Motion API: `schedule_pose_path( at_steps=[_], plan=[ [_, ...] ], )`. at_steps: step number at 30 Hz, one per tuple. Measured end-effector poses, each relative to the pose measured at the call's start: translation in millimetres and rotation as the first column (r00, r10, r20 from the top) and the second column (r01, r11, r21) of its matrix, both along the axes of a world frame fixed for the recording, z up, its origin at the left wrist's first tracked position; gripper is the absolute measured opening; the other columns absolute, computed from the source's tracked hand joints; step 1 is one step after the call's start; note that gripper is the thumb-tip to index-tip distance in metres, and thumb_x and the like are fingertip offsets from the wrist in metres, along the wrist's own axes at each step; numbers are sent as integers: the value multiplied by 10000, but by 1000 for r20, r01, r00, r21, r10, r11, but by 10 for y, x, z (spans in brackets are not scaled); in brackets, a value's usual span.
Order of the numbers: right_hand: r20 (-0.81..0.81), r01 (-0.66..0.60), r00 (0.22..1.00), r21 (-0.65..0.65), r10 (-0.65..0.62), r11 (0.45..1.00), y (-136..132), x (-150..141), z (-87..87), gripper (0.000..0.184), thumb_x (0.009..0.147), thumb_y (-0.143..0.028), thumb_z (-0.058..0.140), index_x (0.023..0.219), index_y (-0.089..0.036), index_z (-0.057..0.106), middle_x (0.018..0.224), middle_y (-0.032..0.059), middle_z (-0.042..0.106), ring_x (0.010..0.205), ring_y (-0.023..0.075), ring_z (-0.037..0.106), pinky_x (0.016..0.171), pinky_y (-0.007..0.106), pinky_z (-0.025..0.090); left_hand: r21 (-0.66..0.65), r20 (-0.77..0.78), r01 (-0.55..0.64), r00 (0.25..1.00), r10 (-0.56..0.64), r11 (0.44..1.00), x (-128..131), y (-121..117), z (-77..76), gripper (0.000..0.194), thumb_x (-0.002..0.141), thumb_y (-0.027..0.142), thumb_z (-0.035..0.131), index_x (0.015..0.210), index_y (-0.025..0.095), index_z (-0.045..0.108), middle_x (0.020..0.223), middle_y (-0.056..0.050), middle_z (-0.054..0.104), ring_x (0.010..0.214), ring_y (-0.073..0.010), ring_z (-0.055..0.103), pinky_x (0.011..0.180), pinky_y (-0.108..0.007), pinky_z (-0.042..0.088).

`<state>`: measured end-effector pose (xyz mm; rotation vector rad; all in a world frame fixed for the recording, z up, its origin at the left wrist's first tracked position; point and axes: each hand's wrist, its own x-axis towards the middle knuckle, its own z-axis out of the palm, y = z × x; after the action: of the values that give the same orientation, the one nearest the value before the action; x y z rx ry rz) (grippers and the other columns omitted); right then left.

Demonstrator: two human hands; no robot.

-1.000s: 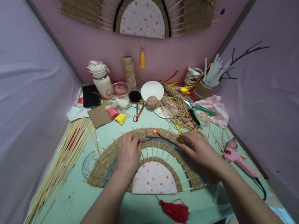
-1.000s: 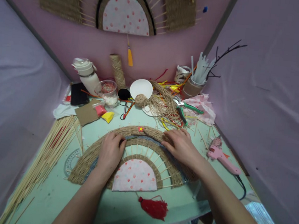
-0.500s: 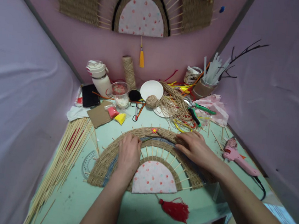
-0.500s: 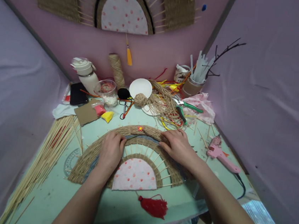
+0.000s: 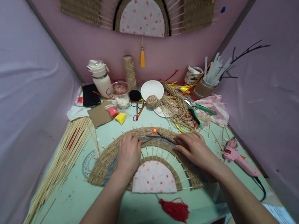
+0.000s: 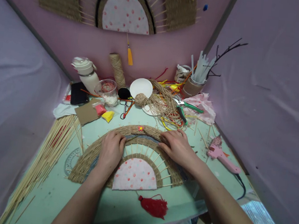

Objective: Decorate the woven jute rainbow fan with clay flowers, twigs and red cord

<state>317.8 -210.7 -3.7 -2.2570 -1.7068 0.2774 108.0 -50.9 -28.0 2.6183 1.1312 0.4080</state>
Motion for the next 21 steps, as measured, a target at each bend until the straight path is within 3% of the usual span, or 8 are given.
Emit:
schedule_pose_path(
  at_steps=[6, 12, 17, 21],
  plan=[
    [36, 47, 998, 45, -49, 998, -186, 50, 81, 313, 941, -411, 487, 1142, -217, 629, 1137, 120, 705, 1083, 303, 622, 1029, 552, 352, -5, 112, -82, 990, 82, 997, -105, 141, 85, 219, 940, 216, 456, 937, 168, 670, 946, -96, 643, 934, -269, 571, 854, -408, 465],
    [127, 213, 966, 114, -227, 970, -687, 340, 170, 470, 910, -540, 463, 1152, -179, 643, 1095, 153, 718, 1033, 327, 648, 911, 490, 465, -95, 55, 19, 998, -14, 995, -97, 61, 151, 148, 903, 209, 543, 883, 176, 685, 934, -83, 640, 949, -265, 579, 886, -419, 459],
    [151, 457, 880, -5, -451, 890, -1157, 571, 282, 568, 891, -581, 394, 1116, -134, 663, 1089, 207, 716, 996, 347, 671, 821, 445, 509, -123, 34, 66, 998, -62, 990, -86, 39, 115, 92, 868, 209, 606, 869, 161, 684, 921, -82, 635, 960, -268, 576, 881, -415, 465],
    [204, 563, 816, -66, -541, 824, -1398, 663, 234, 556, 866, -607, 409, 1089, -167, 666, 1096, 194, 726, 996, 376, 676, 801, 462, 513, -112, 32, 81, 996, -78, 990, -74, 61, 52, 103, 876, 207, 587, 864, 169, 682, 922, -81, 626, 965, -266, 571, 870, -410, 472]
  ],
)
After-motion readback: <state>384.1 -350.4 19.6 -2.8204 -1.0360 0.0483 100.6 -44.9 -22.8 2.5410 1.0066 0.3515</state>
